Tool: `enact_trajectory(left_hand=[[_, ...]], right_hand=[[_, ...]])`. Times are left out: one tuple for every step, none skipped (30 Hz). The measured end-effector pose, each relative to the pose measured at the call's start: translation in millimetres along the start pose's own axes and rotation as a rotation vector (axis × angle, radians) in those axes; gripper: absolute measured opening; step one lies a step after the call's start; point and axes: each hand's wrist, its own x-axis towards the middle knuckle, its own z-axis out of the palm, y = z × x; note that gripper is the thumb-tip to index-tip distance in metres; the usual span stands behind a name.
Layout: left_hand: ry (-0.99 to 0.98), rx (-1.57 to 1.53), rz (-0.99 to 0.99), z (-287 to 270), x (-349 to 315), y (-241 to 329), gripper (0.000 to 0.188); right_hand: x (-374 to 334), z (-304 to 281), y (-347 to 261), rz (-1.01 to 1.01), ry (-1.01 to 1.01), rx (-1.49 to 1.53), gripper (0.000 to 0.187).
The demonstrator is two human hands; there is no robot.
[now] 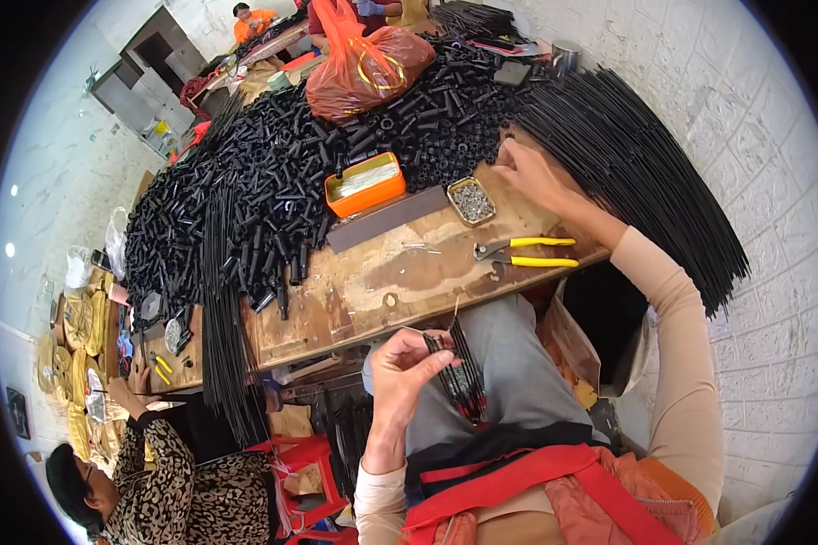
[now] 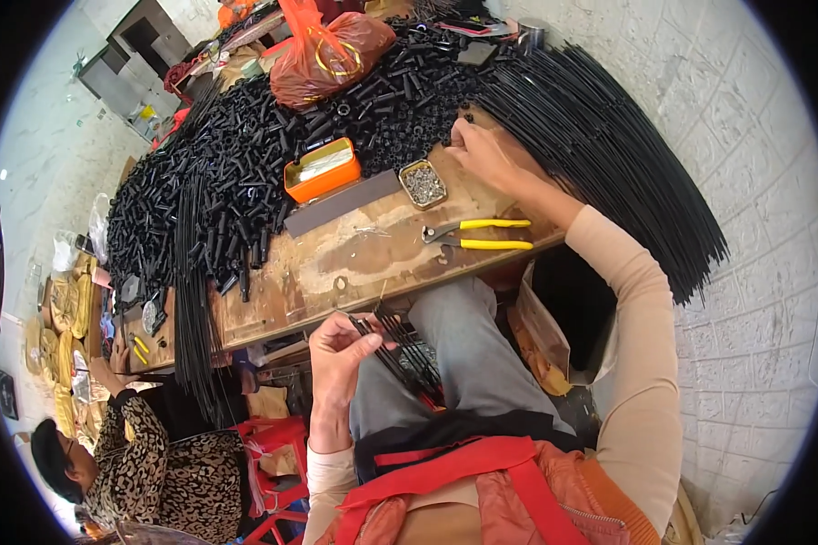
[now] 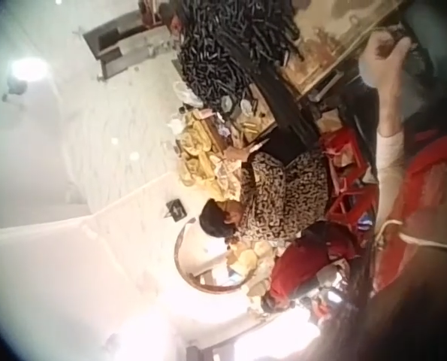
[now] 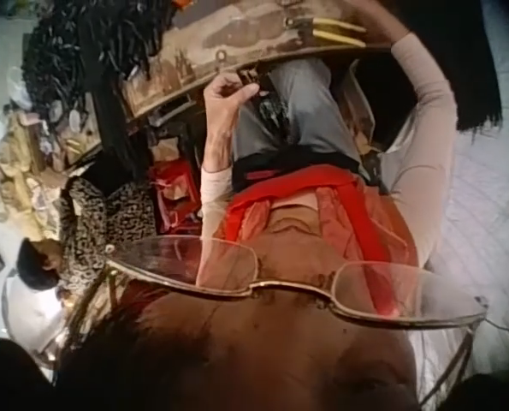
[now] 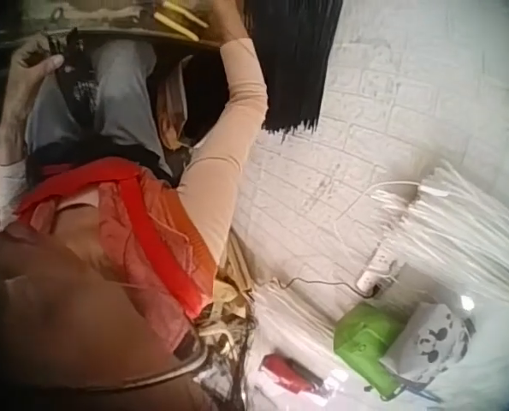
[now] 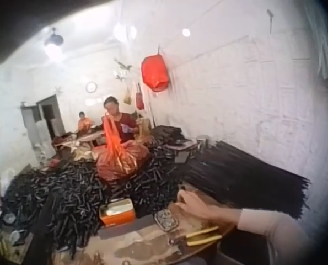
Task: Assembling brush or comb components by manually inserting and cutting black plastic rods at a manufacturing workbench.
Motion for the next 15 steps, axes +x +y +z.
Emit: enact_trajectory(left_hand=[[-0.01, -0.019, -0.019, -1.1, -0.5, -0.7, 0.021], [-0.007, -0.024, -0.019, -1.7, -0.6, -1.0, 0.021], [-0.042, -0.026, -0.027, -1.9, -1.5, -1.2, 0.022], [-0.08, -0.027, -0.033, -1.4, -2.0, -1.4, 0.023], [-0.078, -0.029, -0.033, -0.2, -2.3, -2.1, 0.023], [-0.076, -0.035, -0.041, 2.0, -2.7, -2.8, 0.023], [-0.074, -0.039, -0.048, 3.0, -2.8, -2.0, 0.024], [-0.072, -0.036, -0.034, 1.8, -2.2, -2.7, 0.024], [-0.062, -0.033, -0.03, 1.9, -2.1, -1.6, 0.024], [-0.052, -0.015, -0.041, 3.6, -2.2, -0.2, 0.024], [-0.043, 0.003, -0.06, 7.0, -3.0, 0.3, 0.023], [-0.059, 0.016, -0.099, 5.2, -2.0, -4.1, 0.023], [-0.095, 0.056, -0.08, 9.2, 0.0, -7.6, 0.022], [-0.116, 0.076, -0.095, 13.9, 0.3, -9.9, 0.018], [-0.146, 0.093, -0.111, 19.1, 1.0, -12.4, 0.014]], right_hand=[[6.1, 4.8, 2.5, -0.022, 0.043, -0.133, 0.025], [11.5, 11.1, 4.4, -0.025, 0.038, -0.135, 0.025], [15.2, 18.3, 6.1, -0.05, 0.049, -0.25, 0.029], [18.8, 21.7, 8.1, -0.077, 0.061, -0.365, 0.033], [20.2, 21.5, 11.2, -0.078, 0.058, -0.366, 0.033], [19.2, 20.0, 14.5, -0.122, 0.066, -0.372, 0.03], [18.1, 20.1, 15.1, -0.167, 0.076, -0.377, 0.028], [15.8, 18.0, 1.9, -0.175, 0.074, -0.369, 0.028], [6.1, 13.4, -10.7, -0.092, 0.005, -0.182, 0.027], [-4.8, 4.7, -28.8, -0.009, -0.065, 0.002, 0.027], [-17.7, -4.7, -42.8, -0.008, -0.073, 0.007, 0.027], [-32.2, -11.0, -60.0, 0.102, -0.258, 0.336, 0.027], [-49.3, -19.0, -78.2, 0.221, -0.441, 0.664, 0.027], [-65.8, -27.4, -103.8, 0.228, -0.467, 0.677, 0.027], [-81.5, -38.5, -131.0, 0.273, -0.492, 0.729, 0.026]])
